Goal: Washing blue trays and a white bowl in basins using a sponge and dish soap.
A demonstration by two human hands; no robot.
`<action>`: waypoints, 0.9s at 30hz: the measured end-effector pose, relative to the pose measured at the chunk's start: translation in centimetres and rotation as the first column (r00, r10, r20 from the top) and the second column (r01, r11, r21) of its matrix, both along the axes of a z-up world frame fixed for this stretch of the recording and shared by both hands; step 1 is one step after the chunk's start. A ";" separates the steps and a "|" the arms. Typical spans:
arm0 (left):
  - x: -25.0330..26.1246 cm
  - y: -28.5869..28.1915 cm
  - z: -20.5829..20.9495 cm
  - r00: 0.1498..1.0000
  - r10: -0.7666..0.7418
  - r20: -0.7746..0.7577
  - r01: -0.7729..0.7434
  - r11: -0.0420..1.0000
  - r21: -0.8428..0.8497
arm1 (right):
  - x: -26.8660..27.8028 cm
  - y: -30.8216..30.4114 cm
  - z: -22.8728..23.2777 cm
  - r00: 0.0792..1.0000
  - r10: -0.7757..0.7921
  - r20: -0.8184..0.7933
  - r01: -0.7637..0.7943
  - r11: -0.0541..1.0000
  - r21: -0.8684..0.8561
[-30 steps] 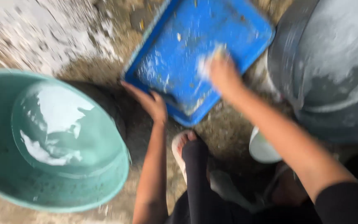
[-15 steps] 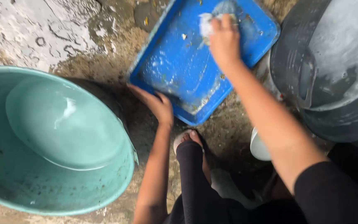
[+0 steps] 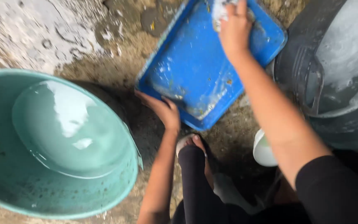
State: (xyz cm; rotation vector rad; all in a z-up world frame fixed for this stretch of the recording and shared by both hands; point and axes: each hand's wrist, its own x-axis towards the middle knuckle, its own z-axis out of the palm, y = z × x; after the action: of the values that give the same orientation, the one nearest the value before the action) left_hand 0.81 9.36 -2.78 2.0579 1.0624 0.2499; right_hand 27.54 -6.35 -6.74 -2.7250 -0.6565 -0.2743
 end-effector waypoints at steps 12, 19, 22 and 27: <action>0.3 0.0 -0.7 0.999 0.010 0.048 -0.009 1.000 -0.020 | -13.1 11.7 5.3 0.818 0.416 -0.397 -0.291 0.895 0.338; -1.1 -0.3 -1.0 0.999 -0.019 -0.031 0.019 1.000 0.003 | 0.3 7.2 3.9 0.980 0.158 0.119 -0.169 0.981 0.091; 0.3 -0.5 -0.9 1.000 0.022 0.014 -0.022 1.000 -0.008 | -1.9 9.4 -1.4 0.558 0.189 -0.808 0.749 0.304 0.589; 0.0 -0.1 -1.6 0.998 0.024 0.051 -0.023 1.000 -0.020 | -14.4 13.0 2.1 0.891 0.398 -0.218 -0.347 0.907 0.238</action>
State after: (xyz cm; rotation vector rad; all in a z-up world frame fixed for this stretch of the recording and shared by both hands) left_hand 0.77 9.29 -4.35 2.0120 1.0549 0.3014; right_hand 13.11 6.65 -4.65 -2.3297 -0.9980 0.1114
